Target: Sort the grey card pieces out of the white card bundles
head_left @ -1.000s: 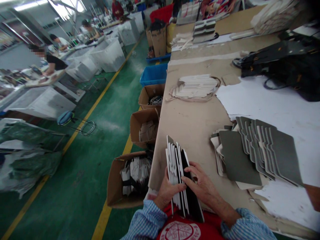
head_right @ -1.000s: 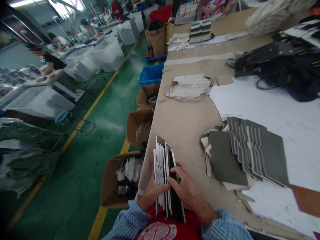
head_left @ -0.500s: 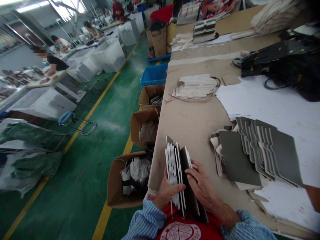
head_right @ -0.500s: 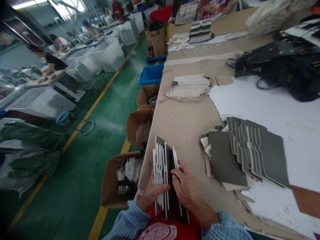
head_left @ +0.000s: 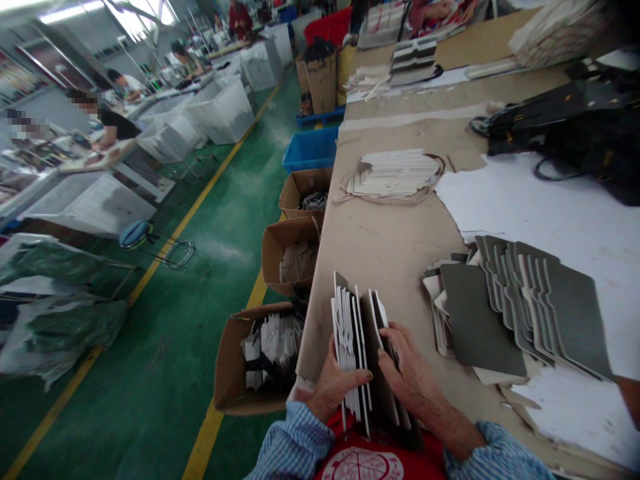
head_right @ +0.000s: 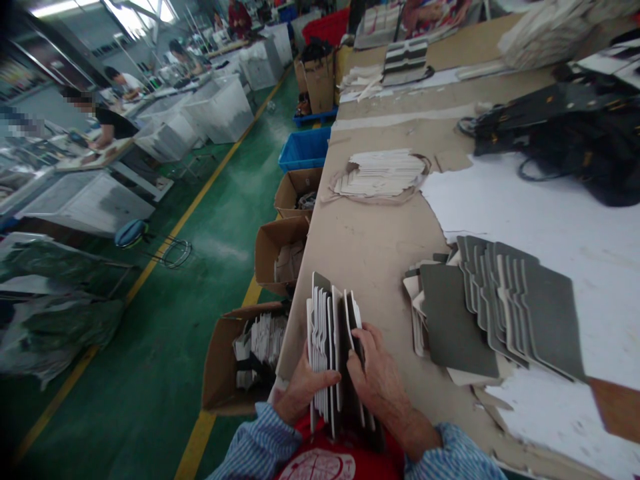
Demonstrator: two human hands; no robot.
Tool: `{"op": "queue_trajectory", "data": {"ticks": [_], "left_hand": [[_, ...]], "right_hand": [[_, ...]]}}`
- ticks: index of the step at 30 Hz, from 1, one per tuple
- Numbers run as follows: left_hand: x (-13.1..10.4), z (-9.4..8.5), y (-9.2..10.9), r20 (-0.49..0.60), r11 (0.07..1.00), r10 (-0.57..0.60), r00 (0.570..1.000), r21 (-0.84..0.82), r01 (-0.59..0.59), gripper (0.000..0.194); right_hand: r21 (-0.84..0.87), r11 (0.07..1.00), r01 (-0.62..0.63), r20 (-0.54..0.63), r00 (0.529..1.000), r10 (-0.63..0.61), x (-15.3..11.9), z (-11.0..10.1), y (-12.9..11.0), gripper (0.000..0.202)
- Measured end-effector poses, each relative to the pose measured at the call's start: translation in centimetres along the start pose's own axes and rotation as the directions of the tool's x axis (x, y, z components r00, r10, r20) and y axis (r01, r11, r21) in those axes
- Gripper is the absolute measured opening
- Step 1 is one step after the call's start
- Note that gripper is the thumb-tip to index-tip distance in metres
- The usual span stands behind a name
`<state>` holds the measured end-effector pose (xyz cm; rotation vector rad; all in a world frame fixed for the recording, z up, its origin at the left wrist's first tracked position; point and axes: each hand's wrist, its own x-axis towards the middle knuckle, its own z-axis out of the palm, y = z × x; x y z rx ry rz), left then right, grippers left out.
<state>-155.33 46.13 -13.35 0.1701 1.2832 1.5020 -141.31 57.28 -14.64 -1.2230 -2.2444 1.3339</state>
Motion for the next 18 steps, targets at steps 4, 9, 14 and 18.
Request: {"op": "queue_trajectory", "data": {"ticks": [4,9,14,18], "left_hand": [[0.1,-0.3,-0.3,0.035,1.000,0.009,0.999,0.014,-0.009,0.100],[0.1,-0.2,-0.2,0.037,0.999,0.036,0.999,0.019,-0.037,0.094],[0.0,-0.2,0.0,0.014,1.000,0.005,1.000,0.005,-0.005,0.096],[0.1,-0.4,0.1,0.028,1.000,0.002,1.000,0.001,-0.002,0.100]], "right_hand": [[-0.004,1.000,0.017,0.013,1.000,-0.017,0.1,0.1,-0.4,0.047],[-0.139,0.990,-0.013,0.068,0.997,0.023,0.6,0.3,-1.5,0.041],[-0.188,0.982,-0.013,0.020,1.000,0.017,1.1,0.5,-1.7,0.042],[-0.198,0.980,0.002,-0.046,0.999,-0.011,0.9,0.6,-0.4,0.045]]}}
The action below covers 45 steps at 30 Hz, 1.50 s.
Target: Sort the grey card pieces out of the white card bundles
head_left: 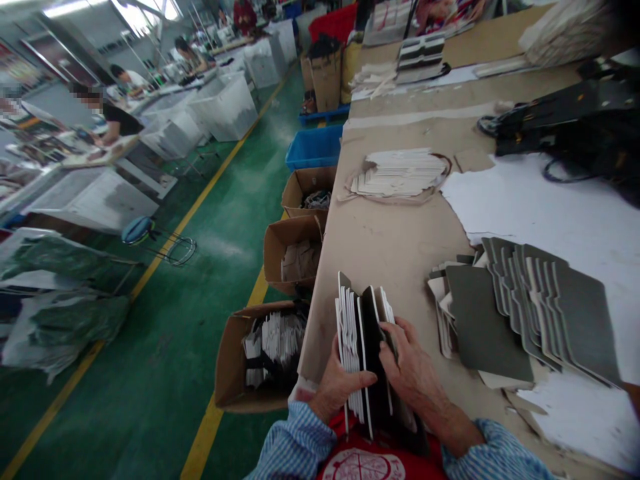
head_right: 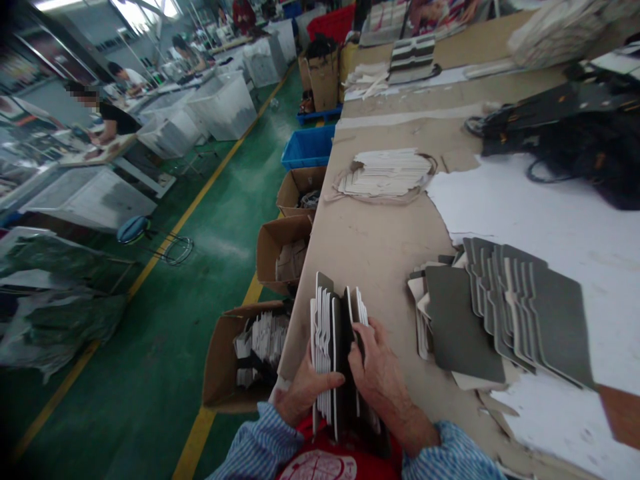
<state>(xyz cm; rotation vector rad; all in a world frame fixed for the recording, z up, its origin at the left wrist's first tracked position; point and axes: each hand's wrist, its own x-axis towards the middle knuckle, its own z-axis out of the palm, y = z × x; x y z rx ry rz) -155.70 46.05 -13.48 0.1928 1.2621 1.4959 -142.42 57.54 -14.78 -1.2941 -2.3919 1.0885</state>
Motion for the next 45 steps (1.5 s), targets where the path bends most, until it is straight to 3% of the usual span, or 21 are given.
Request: {"op": "queue_trajectory", "data": {"ticks": [4,10,16,21,26,33,39,45], "left_hand": [[0.0,0.0,0.2,0.010,1.000,0.011,1.000,0.014,-0.012,0.100],[0.6,-0.2,-0.7,-0.007,0.999,0.005,1.000,0.041,-0.005,0.104],[0.7,-0.4,-0.7,-0.021,0.998,-0.005,1.000,0.066,0.006,0.114],[0.0,-0.2,0.2,0.008,1.000,-0.018,1.000,-0.022,0.018,0.095],[-0.5,-0.7,0.3,0.028,0.997,-0.046,0.999,-0.062,0.048,0.085],[-0.3,-1.1,0.0,-0.027,0.999,-0.033,0.999,0.028,0.034,0.077],[-0.1,-0.7,0.7,0.014,0.995,-0.027,1.000,0.099,0.025,0.072],[0.0,-1.1,0.0,0.019,0.997,-0.013,1.000,0.078,0.011,0.068]], "right_hand": [[-0.030,0.998,0.052,-0.017,0.998,-0.053,-0.2,0.1,0.6,0.043],[-0.076,0.996,-0.037,0.064,0.997,0.042,0.1,0.1,-1.4,0.048],[-0.006,1.000,0.023,-0.001,1.000,-0.023,0.4,0.9,-1.3,0.042],[0.049,0.996,0.081,-0.044,0.996,-0.079,0.2,1.1,-0.5,0.052],[-0.033,0.983,0.183,0.019,0.983,-0.182,0.1,1.0,-1.1,0.041],[-0.047,0.984,0.173,0.039,0.984,-0.172,0.3,0.6,-1.7,0.044],[-0.065,0.986,0.156,0.065,0.986,-0.152,0.4,0.5,-1.8,0.045],[-0.057,0.982,0.178,0.062,0.983,-0.175,0.6,0.5,-2.1,0.040]]}}
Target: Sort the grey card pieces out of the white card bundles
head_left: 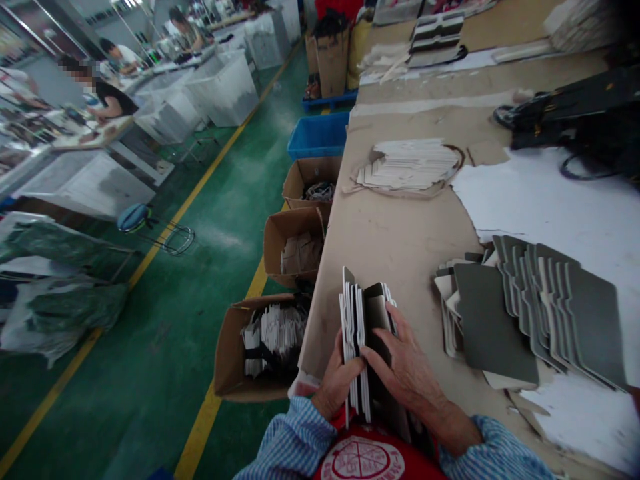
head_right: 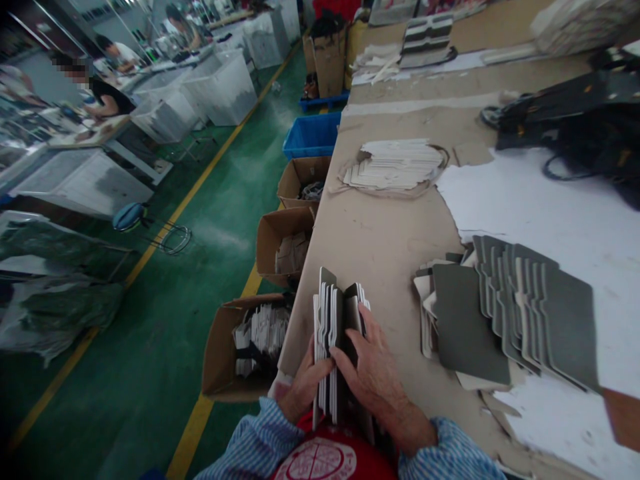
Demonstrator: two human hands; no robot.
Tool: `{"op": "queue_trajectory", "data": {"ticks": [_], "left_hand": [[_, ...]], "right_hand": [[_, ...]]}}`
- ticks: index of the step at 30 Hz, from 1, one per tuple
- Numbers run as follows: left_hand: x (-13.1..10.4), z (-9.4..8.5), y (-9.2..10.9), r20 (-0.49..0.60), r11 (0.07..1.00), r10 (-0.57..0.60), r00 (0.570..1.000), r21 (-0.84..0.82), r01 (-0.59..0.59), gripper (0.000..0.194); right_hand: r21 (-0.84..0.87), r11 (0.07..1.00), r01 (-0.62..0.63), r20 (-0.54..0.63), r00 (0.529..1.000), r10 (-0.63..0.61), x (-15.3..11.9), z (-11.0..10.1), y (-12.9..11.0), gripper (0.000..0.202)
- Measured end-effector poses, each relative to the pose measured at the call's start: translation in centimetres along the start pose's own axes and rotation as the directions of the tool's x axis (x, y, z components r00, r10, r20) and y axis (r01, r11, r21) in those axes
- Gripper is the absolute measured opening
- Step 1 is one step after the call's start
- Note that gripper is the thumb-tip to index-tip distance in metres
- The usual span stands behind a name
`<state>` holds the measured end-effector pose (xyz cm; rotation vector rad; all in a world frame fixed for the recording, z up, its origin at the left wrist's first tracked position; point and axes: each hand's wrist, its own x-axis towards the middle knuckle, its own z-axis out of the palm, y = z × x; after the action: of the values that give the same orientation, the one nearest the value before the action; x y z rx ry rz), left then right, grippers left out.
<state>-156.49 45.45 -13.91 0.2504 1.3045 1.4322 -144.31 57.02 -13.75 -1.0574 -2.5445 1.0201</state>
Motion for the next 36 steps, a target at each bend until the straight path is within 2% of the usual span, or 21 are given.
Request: {"op": "queue_trajectory", "data": {"ticks": [5,10,16,19,23,31,36], "left_hand": [[0.0,-0.3,-0.5,-0.004,0.999,-0.013,1.000,-0.038,0.012,0.072],[0.2,0.0,-0.1,-0.036,0.999,-0.019,0.999,-0.038,0.018,0.077],[0.0,0.0,0.5,-0.066,0.998,-0.056,0.996,-0.007,0.056,0.081],[-0.1,0.1,0.5,-0.047,0.999,-0.040,0.998,-0.008,0.040,0.077],[-0.1,0.2,0.5,-0.047,1.000,-0.019,0.999,0.008,0.020,0.069],[-0.2,0.4,0.8,-0.074,0.998,-0.056,0.996,-0.034,0.054,0.075],[-0.1,0.1,0.3,-0.072,0.996,-0.061,0.996,-0.077,0.055,0.084]], "right_hand": [[-0.007,1.000,0.018,-0.019,1.000,-0.018,0.0,0.1,0.0,0.036],[-0.014,0.999,0.035,-0.022,0.999,-0.035,-0.1,0.2,0.3,0.041],[0.065,0.996,0.061,-0.110,0.993,-0.053,-0.6,0.8,0.9,0.045],[0.030,0.996,0.080,-0.080,0.994,-0.077,-0.7,0.7,0.7,0.033],[-0.007,0.999,0.049,-0.025,0.998,-0.049,-0.6,0.2,0.1,0.034],[0.010,0.997,0.078,-0.045,0.996,-0.078,-0.5,0.2,0.2,0.028],[0.081,0.994,0.071,-0.099,0.993,-0.063,-0.8,0.7,0.8,0.045]]}}
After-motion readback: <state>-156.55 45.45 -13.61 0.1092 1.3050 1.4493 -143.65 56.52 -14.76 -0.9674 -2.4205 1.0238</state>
